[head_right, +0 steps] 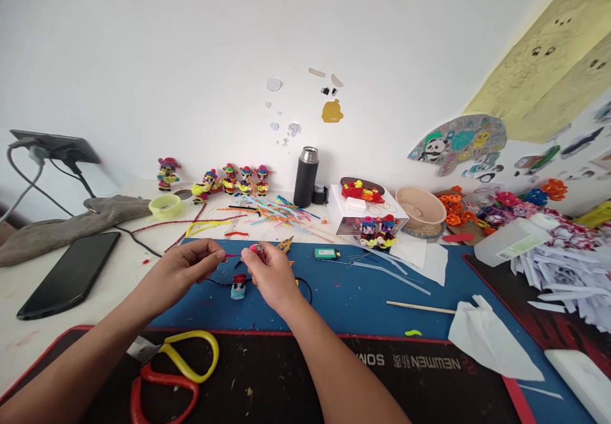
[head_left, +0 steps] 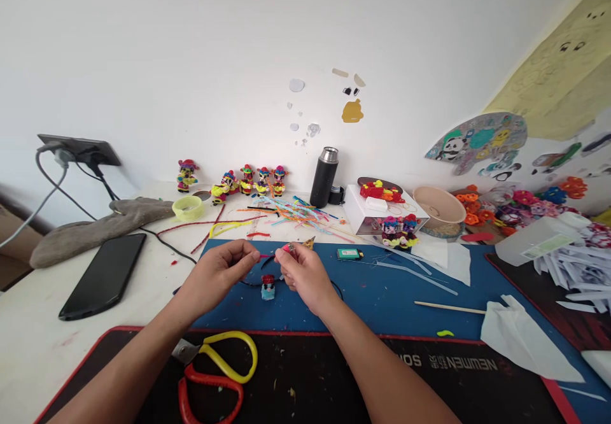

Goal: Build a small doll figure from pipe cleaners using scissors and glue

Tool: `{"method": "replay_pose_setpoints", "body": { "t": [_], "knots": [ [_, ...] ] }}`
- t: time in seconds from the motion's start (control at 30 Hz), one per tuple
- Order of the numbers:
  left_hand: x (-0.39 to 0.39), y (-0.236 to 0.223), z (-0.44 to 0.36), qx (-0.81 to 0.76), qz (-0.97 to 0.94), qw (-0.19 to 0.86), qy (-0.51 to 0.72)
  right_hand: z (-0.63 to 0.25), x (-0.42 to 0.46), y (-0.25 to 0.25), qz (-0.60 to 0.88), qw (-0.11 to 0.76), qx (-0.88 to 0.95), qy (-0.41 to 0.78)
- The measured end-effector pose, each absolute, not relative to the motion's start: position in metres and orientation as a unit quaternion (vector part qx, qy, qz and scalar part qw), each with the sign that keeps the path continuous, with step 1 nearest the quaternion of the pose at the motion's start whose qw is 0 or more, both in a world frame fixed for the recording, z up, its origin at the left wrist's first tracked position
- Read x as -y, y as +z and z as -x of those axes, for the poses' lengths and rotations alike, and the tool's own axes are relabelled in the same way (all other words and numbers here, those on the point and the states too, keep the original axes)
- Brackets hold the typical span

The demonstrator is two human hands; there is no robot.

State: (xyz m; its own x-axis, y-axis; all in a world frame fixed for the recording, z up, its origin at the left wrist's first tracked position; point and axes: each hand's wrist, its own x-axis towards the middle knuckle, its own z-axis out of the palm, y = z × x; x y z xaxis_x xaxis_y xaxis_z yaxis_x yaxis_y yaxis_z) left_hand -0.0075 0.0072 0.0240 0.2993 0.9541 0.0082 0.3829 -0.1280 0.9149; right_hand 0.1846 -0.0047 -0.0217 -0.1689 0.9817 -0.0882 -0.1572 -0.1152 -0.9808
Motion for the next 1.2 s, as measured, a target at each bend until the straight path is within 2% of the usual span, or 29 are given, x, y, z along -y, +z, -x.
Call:
{"method": "replay_pose_setpoints", "body": {
  "t": [0.5,0.97,1.2],
  "knots": [
    [-0.008,0.019,0.008,-0.504,-0.710,0.380,0.312,-0.185,0.002,-0.029,0.515,0.439,0.563,0.474],
    [-0.013,0.006,0.014,-0.482,-0.740,0.395,0.253,-0.188,-0.002,-0.034,0.496,0.468,0.514,0.520],
    [-0.014,0.004,0.013,-0.471,-0.765,0.336,0.282,-0.187,-0.002,-0.035,0.508,0.465,0.527,0.497]
  ]
}}
